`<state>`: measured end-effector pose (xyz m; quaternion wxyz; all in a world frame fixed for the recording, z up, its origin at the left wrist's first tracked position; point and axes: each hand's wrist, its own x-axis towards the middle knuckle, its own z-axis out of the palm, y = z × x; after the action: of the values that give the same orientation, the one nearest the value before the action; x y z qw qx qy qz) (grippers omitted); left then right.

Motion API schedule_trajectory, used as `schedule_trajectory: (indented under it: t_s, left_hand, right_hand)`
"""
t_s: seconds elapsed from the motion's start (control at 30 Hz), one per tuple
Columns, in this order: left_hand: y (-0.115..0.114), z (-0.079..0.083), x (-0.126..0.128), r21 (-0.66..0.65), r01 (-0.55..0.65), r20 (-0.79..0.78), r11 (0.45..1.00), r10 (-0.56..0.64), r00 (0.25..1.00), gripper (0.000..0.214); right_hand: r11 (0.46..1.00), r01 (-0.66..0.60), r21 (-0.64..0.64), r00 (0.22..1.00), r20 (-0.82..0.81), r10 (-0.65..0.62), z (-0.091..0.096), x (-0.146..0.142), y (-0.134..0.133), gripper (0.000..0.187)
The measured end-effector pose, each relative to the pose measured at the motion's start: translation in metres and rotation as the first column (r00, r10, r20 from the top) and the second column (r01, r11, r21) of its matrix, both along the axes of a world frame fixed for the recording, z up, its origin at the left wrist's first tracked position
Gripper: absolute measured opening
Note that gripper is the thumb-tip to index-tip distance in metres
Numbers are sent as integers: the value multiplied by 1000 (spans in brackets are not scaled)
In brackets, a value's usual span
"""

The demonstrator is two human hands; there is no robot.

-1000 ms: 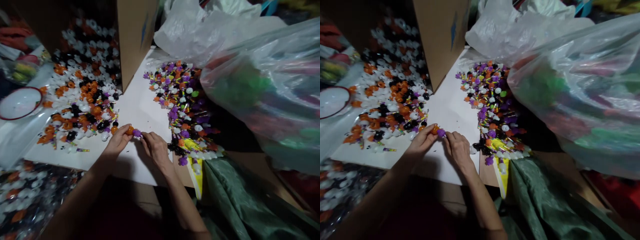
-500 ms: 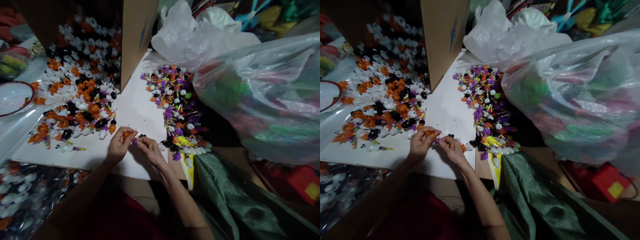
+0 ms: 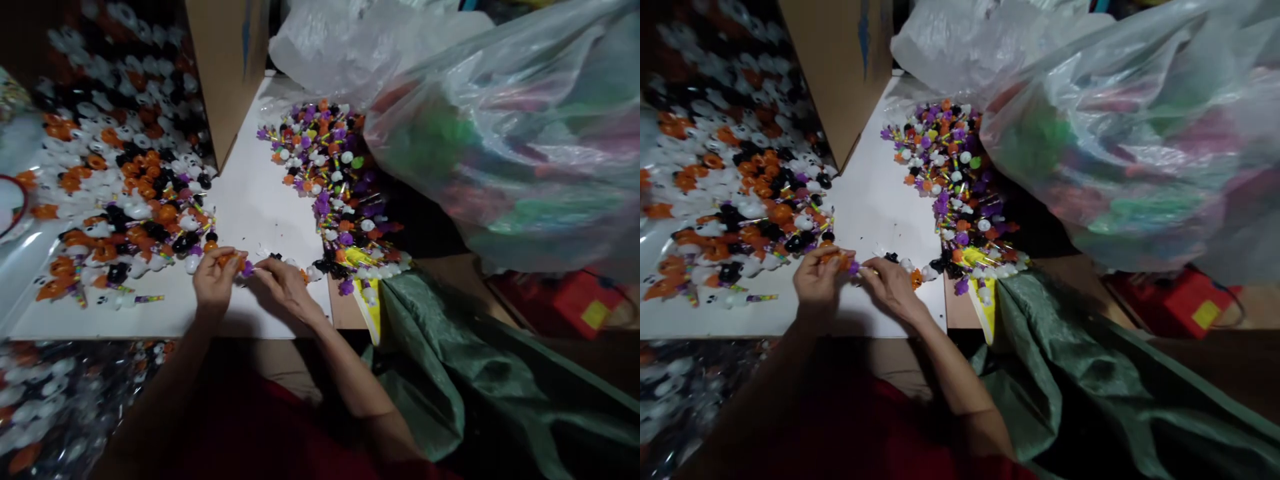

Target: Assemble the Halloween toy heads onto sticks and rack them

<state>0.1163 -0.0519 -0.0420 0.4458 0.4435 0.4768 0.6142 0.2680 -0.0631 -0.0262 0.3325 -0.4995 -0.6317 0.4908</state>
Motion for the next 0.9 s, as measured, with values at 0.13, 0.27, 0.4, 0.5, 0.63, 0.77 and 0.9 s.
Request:
schedule_trajectory:
  t_s: [0.13, 0.27, 0.4, 0.5, 0.63, 0.77, 0.9]
  left_hand:
    - [4, -4, 13, -154, -56, 88, 987, 70, 994, 27]
    - [-2, 1, 22, -154, -77, 116, 985, 96, 989, 27]
    - [-13, 11, 24, -72, -120, 127, 990, 128, 984, 25]
    - [-20, 15, 17, 128, -68, 12, 989, 67, 998, 21]
    - [-12, 23, -13, 212, 191, -177, 959, -154, 972, 14]
    - [23, 57, -63, 245, -42, -611, 969, 188, 769, 23]
    - [51, 69, -59, 270, -33, -895, 962, 263, 359, 41]
  right_hand:
    - [908, -218, 358, 813, 582, -34, 11, 9, -1, 33]
    - [891, -186, 414, 781, 612, -121, 9, -1, -1, 40]
    - [986, 48, 159, 989, 128, -69, -1, -14, -5, 43]
    - [978, -4, -210, 917, -391, -80, -8, -25, -12, 50]
    - [925, -208, -318, 876, -481, 31, -5, -25, -6, 51]
    - [999, 43, 12, 974, 223, -45, 8, 28, 37, 36]
    - [848, 353, 394, 436, 733, -522, -1, 91, 97, 33]
